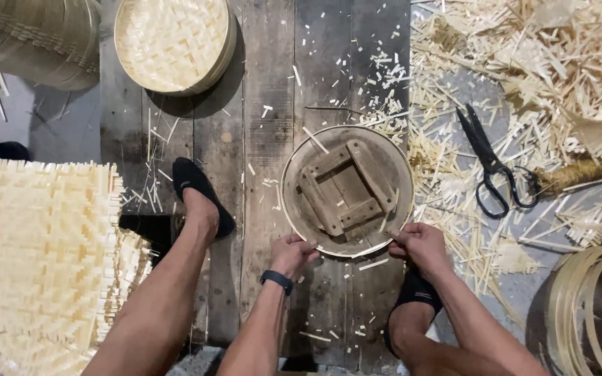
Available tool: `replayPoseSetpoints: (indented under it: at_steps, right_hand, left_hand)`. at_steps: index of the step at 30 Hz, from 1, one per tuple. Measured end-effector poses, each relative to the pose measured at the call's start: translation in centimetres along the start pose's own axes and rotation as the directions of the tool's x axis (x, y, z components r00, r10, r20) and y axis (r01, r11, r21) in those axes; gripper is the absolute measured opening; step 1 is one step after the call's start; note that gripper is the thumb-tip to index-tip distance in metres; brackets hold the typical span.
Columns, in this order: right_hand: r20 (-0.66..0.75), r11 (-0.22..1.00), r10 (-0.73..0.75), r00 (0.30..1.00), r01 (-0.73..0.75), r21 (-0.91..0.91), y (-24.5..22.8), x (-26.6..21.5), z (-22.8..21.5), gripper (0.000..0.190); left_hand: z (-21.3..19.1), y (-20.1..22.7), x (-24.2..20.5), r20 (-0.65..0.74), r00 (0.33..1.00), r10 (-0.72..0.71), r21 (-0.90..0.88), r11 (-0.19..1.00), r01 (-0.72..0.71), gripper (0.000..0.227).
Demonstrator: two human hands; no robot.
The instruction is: Weaving bamboo strips into a circular frame and trimming the excess with scissors to create a tray component.
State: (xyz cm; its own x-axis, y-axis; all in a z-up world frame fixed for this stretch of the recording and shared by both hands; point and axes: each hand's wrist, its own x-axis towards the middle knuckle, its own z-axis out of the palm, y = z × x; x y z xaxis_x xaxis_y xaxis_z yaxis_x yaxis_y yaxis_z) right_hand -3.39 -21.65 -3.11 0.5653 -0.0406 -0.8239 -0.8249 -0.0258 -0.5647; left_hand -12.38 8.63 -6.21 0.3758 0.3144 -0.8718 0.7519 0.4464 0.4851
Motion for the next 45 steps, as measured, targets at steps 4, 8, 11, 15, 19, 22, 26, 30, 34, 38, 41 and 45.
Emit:
replayPoseSetpoints:
  at_steps: [4, 8, 11, 15, 19, 22, 26, 30, 34, 38, 41, 45]
  right_hand:
    - [-0.035, 0.861, -0.329, 0.944, 0.285, -0.422, -7.6, -5.1, 2.2, 0.048]
    - [0.27, 0.715, -0.566, 0.779, 0.626, -0.31, -14.2, -8.2, 5.8, 0.073]
    - [0.402, 0.856, -0.517, 0.756, 0.462, 0.232, -15.2, -7.3, 7.3, 0.068]
    - [0.341, 0.676, -0.508, 0.791, 0.12, 0.727, -16.7, -9.4, 6.4, 0.062]
    - [0.174, 0.68, -0.345, 0.922, 0.118, 0.724, -13.7, -8.5, 1.4, 0.078]
    - [0.171, 0.697, -0.303, 0.937, 0.095, 0.711, -11.0, -5.9, 1.1, 0.075]
    - [0.191, 0.715, -0.228, 0.955, 0.031, 0.699, -7.9, -2.9, 2.5, 0.071]
    - [0.198, 0.712, -0.156, 0.968, -0.028, 0.701, -5.7, -1.2, 3.5, 0.067]
    - [0.189, 0.707, -0.104, 0.976, -0.061, 0.705, -5.7, -2.2, 2.8, 0.064]
    - [0.319, 0.87, -0.136, 0.938, -0.041, 0.491, -3.7, -3.7, 0.1, 0.07]
    - [0.287, 0.92, -0.142, 0.947, 0.019, 0.391, -1.7, -3.6, -1.6, 0.059]
    - [0.057, 0.973, -0.162, 0.985, 0.15, 0.176, -0.6, -1.6, -3.2, 0.049]
  left_hand:
    - [-0.6, 5.4, -4.1, 0.209, 0.977, -0.04, -0.105, 0.992, 0.064, 0.021]
    - [2.5, 14.1, -12.4, 0.143, 0.912, 0.385, 0.363, 0.837, -0.41, 0.035]
    - [4.9, 15.6, -15.5, 0.229, 0.612, 0.757, 0.435, 0.483, -0.76, 0.041]
    - [7.3, 15.1, -15.2, 0.339, 0.39, 0.856, 0.213, 0.334, -0.918, 0.059]
    - [8.3, 14.8, -11.6, 0.392, 0.318, 0.863, 0.18, 0.267, -0.947, 0.064]
    - [7.7, 18.2, -6.8, -0.022, 0.645, 0.764, 0.313, 0.618, -0.721, 0.052]
    - [1.3, 25.0, -2.1, -0.197, 0.503, 0.842, 0.598, 0.51, -0.618, 0.07]
    - [-1.0, 31.5, -4.5, -0.241, 0.743, 0.625, 0.447, 0.75, -0.487, 0.087]
    - [-1.4, 30.5, 1.0, -0.111, 0.779, 0.617, 0.436, 0.735, -0.519, 0.082]
    - [-1.3, 26.6, 11.0, 0.188, 0.699, 0.69, 0.679, 0.423, -0.6, 0.076]
    - [2.6, 25.6, 9.2, 0.233, 0.776, 0.586, 0.723, 0.429, -0.541, 0.07]
    - [8.1, 24.4, 0.6, 0.246, 0.555, 0.794, 0.733, 0.222, -0.643, 0.058]
